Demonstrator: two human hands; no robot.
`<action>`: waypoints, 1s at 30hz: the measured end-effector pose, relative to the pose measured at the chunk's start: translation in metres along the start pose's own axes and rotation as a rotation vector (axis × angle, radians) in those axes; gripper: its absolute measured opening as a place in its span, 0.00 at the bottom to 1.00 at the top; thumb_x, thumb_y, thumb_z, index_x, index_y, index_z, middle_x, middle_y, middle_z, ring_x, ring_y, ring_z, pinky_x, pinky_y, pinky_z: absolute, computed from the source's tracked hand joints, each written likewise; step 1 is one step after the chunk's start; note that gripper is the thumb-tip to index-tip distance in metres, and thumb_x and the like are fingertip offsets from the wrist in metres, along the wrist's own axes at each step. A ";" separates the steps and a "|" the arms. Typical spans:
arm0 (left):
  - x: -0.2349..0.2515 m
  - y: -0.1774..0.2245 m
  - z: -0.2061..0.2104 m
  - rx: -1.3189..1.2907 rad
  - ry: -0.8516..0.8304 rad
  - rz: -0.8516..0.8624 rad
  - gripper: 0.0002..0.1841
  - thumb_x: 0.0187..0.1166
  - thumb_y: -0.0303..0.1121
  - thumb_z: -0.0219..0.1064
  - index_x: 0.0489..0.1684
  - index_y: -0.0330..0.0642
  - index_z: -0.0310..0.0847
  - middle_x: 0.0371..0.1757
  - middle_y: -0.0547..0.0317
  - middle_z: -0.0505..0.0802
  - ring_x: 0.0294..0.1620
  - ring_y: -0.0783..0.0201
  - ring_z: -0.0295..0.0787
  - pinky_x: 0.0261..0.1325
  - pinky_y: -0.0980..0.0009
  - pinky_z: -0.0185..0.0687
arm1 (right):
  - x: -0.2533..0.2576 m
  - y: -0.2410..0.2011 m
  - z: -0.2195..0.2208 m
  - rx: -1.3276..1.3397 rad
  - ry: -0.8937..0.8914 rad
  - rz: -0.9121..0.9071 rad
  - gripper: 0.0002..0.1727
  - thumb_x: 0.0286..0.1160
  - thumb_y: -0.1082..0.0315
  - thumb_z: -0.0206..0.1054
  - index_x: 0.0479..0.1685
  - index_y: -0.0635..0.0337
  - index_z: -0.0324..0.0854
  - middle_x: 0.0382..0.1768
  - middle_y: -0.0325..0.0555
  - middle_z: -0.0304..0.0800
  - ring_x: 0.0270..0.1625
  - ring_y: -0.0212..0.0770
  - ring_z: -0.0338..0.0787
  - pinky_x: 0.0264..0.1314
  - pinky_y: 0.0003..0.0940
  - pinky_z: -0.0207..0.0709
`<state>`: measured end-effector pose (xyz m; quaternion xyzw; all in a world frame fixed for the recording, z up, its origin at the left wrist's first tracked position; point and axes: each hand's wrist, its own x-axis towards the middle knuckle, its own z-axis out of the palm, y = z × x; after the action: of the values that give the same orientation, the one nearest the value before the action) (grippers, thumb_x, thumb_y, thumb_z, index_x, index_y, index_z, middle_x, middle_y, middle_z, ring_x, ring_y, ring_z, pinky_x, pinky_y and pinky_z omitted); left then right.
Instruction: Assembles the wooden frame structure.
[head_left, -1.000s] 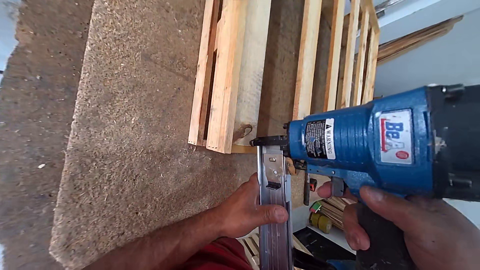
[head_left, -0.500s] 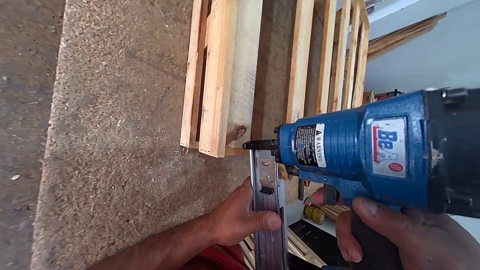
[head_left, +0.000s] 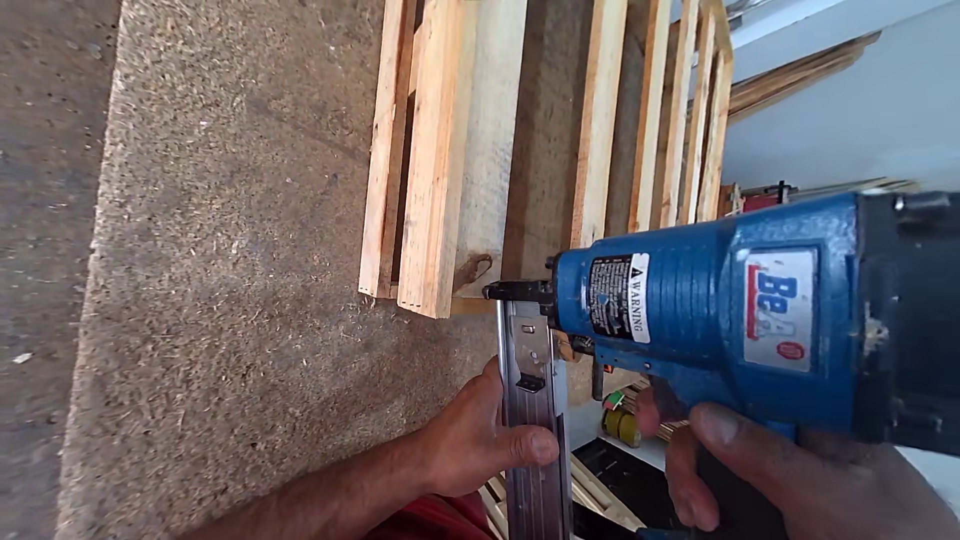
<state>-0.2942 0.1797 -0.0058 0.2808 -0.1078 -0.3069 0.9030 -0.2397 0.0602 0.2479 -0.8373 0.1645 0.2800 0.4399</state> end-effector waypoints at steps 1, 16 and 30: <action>-0.001 0.000 0.000 0.000 0.008 0.016 0.55 0.63 0.71 0.75 0.80 0.35 0.59 0.59 0.56 0.91 0.60 0.65 0.92 0.65 0.61 0.92 | 0.000 0.001 0.000 -0.001 -0.020 -0.029 0.12 0.84 0.63 0.66 0.59 0.57 0.82 0.48 0.55 0.94 0.23 0.43 0.90 0.25 0.36 0.90; -0.025 0.006 -0.007 0.003 0.043 0.099 0.51 0.67 0.67 0.74 0.80 0.37 0.58 0.59 0.54 0.91 0.60 0.61 0.92 0.63 0.59 0.92 | 0.004 -0.008 0.016 -0.039 -0.129 -0.111 0.14 0.84 0.59 0.68 0.61 0.54 0.82 0.49 0.53 0.94 0.24 0.42 0.91 0.25 0.34 0.90; -0.022 -0.028 0.035 0.893 -0.194 -0.530 0.38 0.70 0.56 0.78 0.73 0.37 0.76 0.61 0.49 0.93 0.61 0.54 0.93 0.69 0.49 0.86 | -0.064 0.160 -0.038 0.150 -0.068 -0.087 0.14 0.76 0.67 0.72 0.58 0.58 0.84 0.46 0.43 0.95 0.36 0.36 0.93 0.43 0.37 0.90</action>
<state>-0.3383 0.1595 0.0062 0.6262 -0.2361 -0.4735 0.5727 -0.3616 -0.0590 0.2015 -0.7982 0.1335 0.2760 0.5185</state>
